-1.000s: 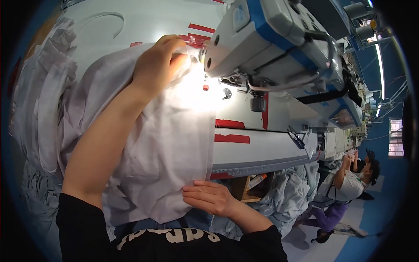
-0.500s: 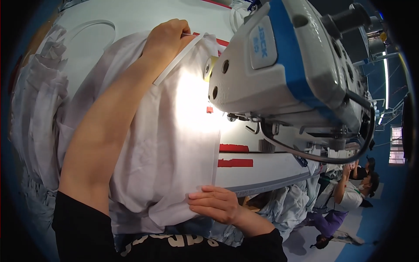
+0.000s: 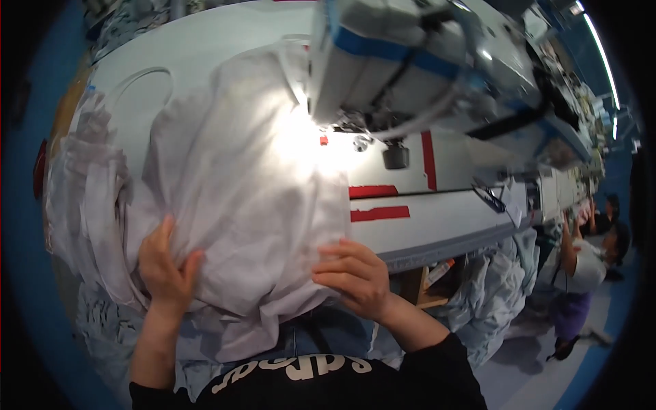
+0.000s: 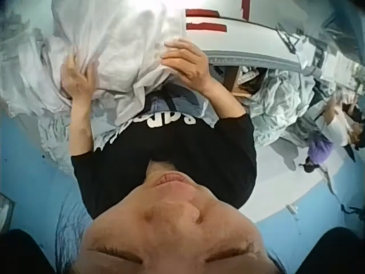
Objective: Sewing white fabric using an industrial sewing machine.
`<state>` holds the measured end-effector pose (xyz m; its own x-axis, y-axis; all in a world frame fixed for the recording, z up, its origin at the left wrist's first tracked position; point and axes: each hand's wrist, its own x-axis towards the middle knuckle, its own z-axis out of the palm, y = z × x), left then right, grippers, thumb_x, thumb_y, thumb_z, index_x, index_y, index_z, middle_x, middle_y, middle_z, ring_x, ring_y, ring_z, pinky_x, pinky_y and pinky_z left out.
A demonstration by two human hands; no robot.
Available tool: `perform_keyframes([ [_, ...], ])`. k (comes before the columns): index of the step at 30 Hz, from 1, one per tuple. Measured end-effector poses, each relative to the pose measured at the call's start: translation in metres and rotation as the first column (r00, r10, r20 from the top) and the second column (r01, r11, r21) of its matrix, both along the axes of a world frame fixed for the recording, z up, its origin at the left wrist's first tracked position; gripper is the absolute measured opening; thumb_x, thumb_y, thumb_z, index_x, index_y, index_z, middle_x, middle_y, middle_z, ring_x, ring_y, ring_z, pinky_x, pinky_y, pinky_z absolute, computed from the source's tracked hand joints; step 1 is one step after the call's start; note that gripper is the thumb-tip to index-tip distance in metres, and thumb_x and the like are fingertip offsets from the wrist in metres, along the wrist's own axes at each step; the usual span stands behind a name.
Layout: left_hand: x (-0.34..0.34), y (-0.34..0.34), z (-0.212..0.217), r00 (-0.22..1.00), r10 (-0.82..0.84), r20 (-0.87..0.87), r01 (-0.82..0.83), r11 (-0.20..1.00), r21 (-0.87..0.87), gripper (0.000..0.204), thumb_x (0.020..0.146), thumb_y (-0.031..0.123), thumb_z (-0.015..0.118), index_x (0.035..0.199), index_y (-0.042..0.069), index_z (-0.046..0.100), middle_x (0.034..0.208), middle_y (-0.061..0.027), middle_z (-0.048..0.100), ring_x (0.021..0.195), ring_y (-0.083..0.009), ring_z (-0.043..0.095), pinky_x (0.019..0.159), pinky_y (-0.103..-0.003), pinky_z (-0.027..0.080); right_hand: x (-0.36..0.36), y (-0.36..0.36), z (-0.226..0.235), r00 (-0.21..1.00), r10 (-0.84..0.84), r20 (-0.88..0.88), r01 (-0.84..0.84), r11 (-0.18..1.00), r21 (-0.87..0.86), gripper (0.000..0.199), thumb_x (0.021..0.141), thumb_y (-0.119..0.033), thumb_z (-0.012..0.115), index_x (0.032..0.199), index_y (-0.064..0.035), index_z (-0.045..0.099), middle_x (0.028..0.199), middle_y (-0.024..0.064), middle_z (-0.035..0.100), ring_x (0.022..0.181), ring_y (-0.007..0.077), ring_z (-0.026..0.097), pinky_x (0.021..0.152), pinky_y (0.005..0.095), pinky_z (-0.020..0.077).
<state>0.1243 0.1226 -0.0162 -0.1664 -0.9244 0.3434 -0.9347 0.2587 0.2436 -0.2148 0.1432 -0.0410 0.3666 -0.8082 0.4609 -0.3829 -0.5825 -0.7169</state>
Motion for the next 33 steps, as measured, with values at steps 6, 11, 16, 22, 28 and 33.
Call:
perform_keyframes([
  [6,0.026,-0.112,-0.028,0.995,0.078,-0.054,-0.081,0.996,-0.045,0.031,0.092,0.033,0.064,0.103,0.005,0.061,0.085,-0.0232,0.066,0.078,-0.0452,0.063,0.065,-0.049,0.048,0.082,0.049,-0.002,0.718,-0.084,0.691,-0.440,0.714,0.544,0.079,0.088,-0.047,0.070,0.146,-0.0041,0.040,0.161,0.0185,0.017,0.150,0.0319,0.016,0.121,0.0461,0.0150],
  [11,-0.001,-0.157,-0.010,1.000,-0.019,-0.023,0.016,0.990,-0.137,0.034,0.094,0.038,0.062,0.097,0.005,0.059,0.082,-0.0230,0.065,0.077,-0.0448,0.062,0.064,-0.050,0.048,0.124,0.054,0.048,0.880,0.422,0.220,-0.471,0.704,0.531,0.067,0.089,-0.043,0.068,0.137,-0.0007,0.048,0.146,0.0177,0.037,0.136,0.0284,0.030,0.112,0.0408,0.0244],
  [16,0.049,-0.124,-0.008,0.998,0.045,0.044,-0.046,0.999,0.011,0.028,0.095,0.035,0.061,0.096,0.007,0.060,0.081,-0.0199,0.067,0.073,-0.0418,0.064,0.061,-0.048,0.049,0.034,0.060,0.042,0.670,-0.429,0.606,-0.658,0.035,0.752,0.025,0.100,-0.021,0.052,0.112,-0.0037,0.066,0.100,0.0091,0.068,0.077,0.0188,0.070,0.071,0.0302,0.0560],
  [22,0.018,-0.109,0.022,0.967,-0.082,0.243,0.149,0.951,-0.272,0.033,0.090,0.020,0.065,0.120,0.008,0.058,0.103,-0.0155,0.068,0.091,-0.0356,0.066,0.078,-0.044,0.053,0.059,0.175,-0.046,0.930,0.213,0.301,-0.368,0.591,0.718,0.022,0.091,-0.018,0.071,0.104,0.0004,0.071,0.097,0.0160,0.072,0.087,0.0245,0.070,0.081,0.0331,0.0526],
  [28,-0.095,0.054,0.037,0.732,-0.680,0.029,0.665,0.705,-0.249,0.027,0.078,0.012,0.071,0.104,0.004,0.068,0.094,-0.0093,0.069,0.087,-0.0263,0.067,0.074,-0.035,0.053,0.061,0.210,-0.074,0.942,0.094,0.323,-0.297,0.685,0.666,0.019,0.092,-0.023,0.070,0.097,-0.0042,0.072,0.074,0.0144,0.069,0.062,0.0296,0.067,0.055,0.0342,0.0495],
  [33,-0.123,0.123,0.005,0.884,-0.456,-0.103,0.467,0.851,0.241,0.044,0.074,0.046,0.076,0.083,0.005,0.065,0.075,-0.0065,0.062,0.069,-0.0230,0.063,0.061,-0.033,0.049,0.064,0.204,-0.068,0.988,0.143,0.064,-0.154,0.809,0.567,0.020,0.088,-0.020,0.068,0.087,-0.0003,0.070,0.070,0.0172,0.065,0.060,0.0349,0.064,0.056,0.0413,0.0510],
])
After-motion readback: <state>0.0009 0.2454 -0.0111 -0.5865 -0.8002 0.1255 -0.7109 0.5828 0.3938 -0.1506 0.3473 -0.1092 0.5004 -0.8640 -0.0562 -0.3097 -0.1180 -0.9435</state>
